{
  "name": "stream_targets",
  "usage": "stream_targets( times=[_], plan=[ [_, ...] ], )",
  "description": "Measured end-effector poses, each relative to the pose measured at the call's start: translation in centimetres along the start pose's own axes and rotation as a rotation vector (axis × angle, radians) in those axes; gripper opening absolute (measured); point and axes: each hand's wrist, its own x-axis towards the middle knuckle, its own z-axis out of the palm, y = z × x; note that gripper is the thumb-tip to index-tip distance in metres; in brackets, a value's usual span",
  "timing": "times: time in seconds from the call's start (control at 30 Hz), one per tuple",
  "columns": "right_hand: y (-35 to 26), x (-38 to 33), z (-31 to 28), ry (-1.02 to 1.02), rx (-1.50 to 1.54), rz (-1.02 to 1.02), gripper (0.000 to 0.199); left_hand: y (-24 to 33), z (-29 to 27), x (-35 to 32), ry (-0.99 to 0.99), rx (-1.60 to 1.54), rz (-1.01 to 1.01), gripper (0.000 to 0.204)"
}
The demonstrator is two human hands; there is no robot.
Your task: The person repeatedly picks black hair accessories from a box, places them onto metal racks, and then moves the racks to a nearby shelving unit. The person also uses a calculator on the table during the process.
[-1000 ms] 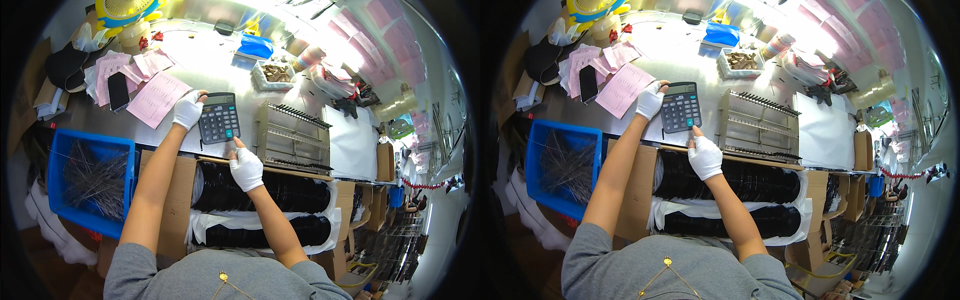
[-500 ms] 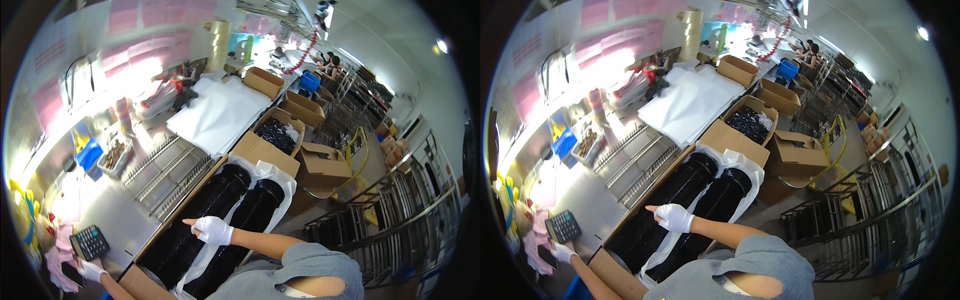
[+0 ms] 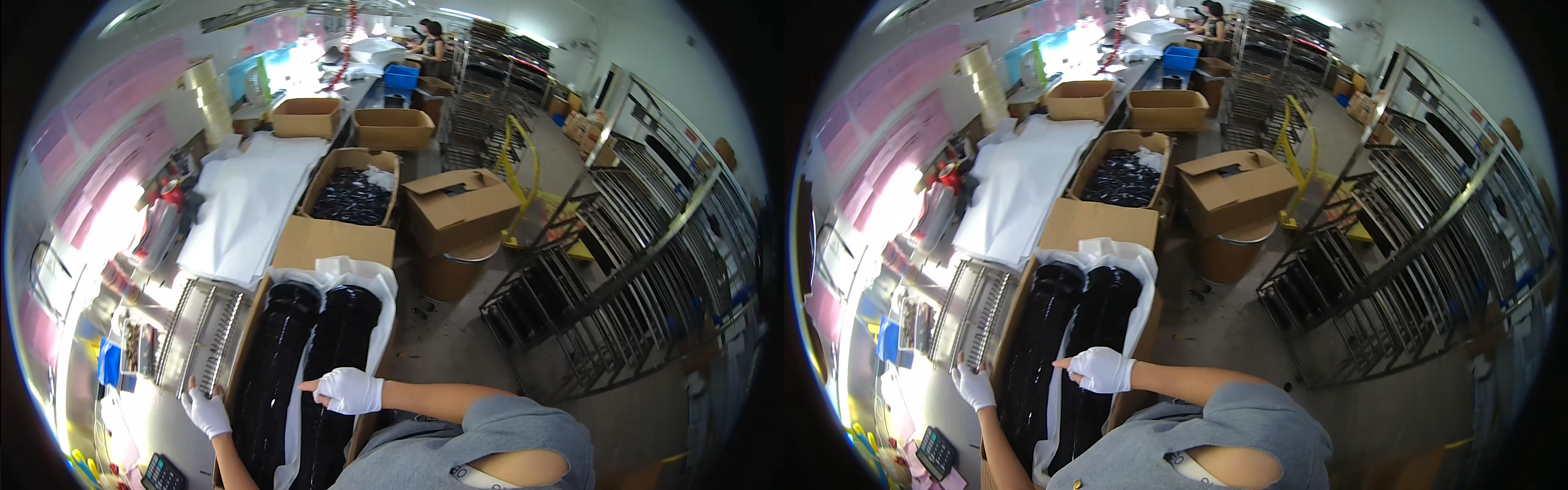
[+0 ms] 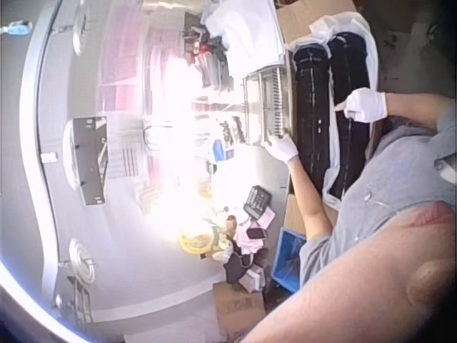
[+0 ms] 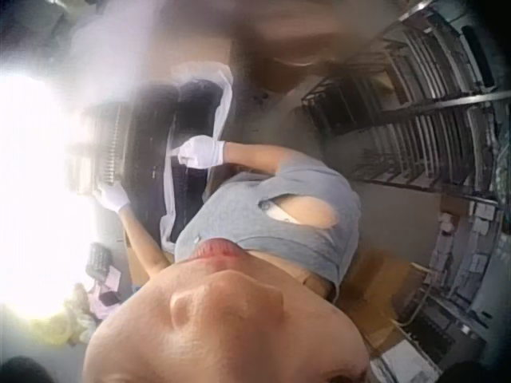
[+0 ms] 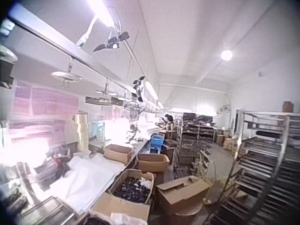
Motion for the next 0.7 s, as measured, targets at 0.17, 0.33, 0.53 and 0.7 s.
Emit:
stream_targets(
  times=[0.17,0.33,0.53,0.7],
  plan=[
    [1.2,-6.5,-2.5,0.047,-0.041,0.214,0.041,-1.2,1.4,0.0,0.149,-0.05,0.045,0.067],
    [0.3,-8.3,-1.1,0.0,0.06,0.265,0.04,-0.9,1.8,-0.4,0.184,0.109,0.08,0.063],
    [-0.1,-7.6,-0.4,-0.062,0.1,0.241,0.032,-0.9,1.6,-0.3,0.183,0.11,0.092,0.06],
    [0.5,-7.5,-1.3,0.003,0.059,0.223,0.018,-1.2,1.8,-0.3,0.176,0.14,0.084,0.056]
  ],
)
